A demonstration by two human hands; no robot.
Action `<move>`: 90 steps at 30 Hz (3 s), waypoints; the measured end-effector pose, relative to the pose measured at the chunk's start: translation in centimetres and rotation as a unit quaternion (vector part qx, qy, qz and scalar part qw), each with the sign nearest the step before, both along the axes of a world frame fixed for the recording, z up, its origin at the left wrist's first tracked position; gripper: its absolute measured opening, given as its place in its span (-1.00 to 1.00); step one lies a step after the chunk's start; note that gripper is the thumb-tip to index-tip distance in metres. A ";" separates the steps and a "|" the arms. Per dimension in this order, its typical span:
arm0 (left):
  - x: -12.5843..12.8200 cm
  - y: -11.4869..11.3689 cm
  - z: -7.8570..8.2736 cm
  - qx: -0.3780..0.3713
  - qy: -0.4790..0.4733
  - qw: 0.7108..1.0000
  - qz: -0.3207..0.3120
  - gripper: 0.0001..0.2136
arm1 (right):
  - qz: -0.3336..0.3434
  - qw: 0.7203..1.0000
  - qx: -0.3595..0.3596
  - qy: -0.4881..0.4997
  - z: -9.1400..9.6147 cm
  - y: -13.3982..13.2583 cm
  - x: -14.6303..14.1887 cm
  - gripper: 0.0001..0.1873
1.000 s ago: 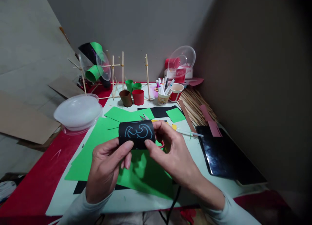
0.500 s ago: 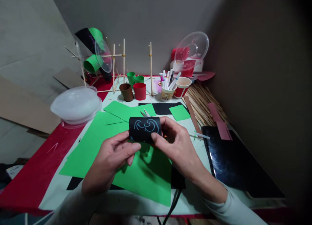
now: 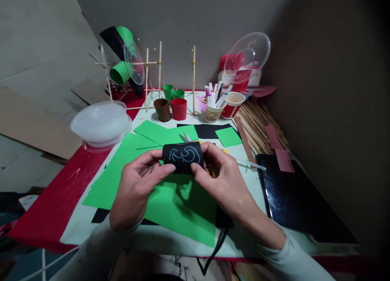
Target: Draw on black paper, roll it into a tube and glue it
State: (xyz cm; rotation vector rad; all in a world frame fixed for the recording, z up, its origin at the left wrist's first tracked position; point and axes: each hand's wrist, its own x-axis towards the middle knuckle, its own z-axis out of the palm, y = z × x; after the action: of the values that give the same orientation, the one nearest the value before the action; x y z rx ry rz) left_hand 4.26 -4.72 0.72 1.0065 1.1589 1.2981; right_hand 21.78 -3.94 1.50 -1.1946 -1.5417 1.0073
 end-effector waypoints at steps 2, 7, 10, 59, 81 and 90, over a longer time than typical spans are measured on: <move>0.3 0.0 -0.1 -0.003 -0.021 1.000 -0.013 -0.81 | -0.003 0.998 0.043 -0.034 -0.1 -0.3 -0.4 -0.93; 0.3 0.0 -0.2 -0.038 -0.036 0.998 -0.017 -0.77 | 0.014 0.991 0.097 -0.086 -0.6 -0.4 -0.5 -0.92; 0.2 -0.1 -0.2 -0.038 -0.056 0.998 -0.004 -0.73 | 0.024 0.987 0.125 -0.102 -0.7 -0.4 -0.4 -0.88; 0.1 0.2 -1.6 -0.160 -0.236 0.957 -0.055 -0.65 | 0.041 0.998 0.030 0.040 -1.9 0.6 -0.9 -0.24; -0.8 -1.6 -1.5 -0.065 -0.054 0.995 0.046 -0.57 | -0.053 0.988 -0.052 0.133 -0.5 0.2 -0.2 -0.46; 2.4 -0.7 0.0 -0.067 -0.118 0.990 0.030 -0.38 | -0.041 0.995 -0.011 0.085 -0.9 -0.6 -0.9 -0.42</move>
State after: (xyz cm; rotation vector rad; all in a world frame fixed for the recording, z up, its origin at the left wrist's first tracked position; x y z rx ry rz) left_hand 6.68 -5.46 0.75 0.7049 1.0841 1.3293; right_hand 20.91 -4.54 0.63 -1.1471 -1.3416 1.0465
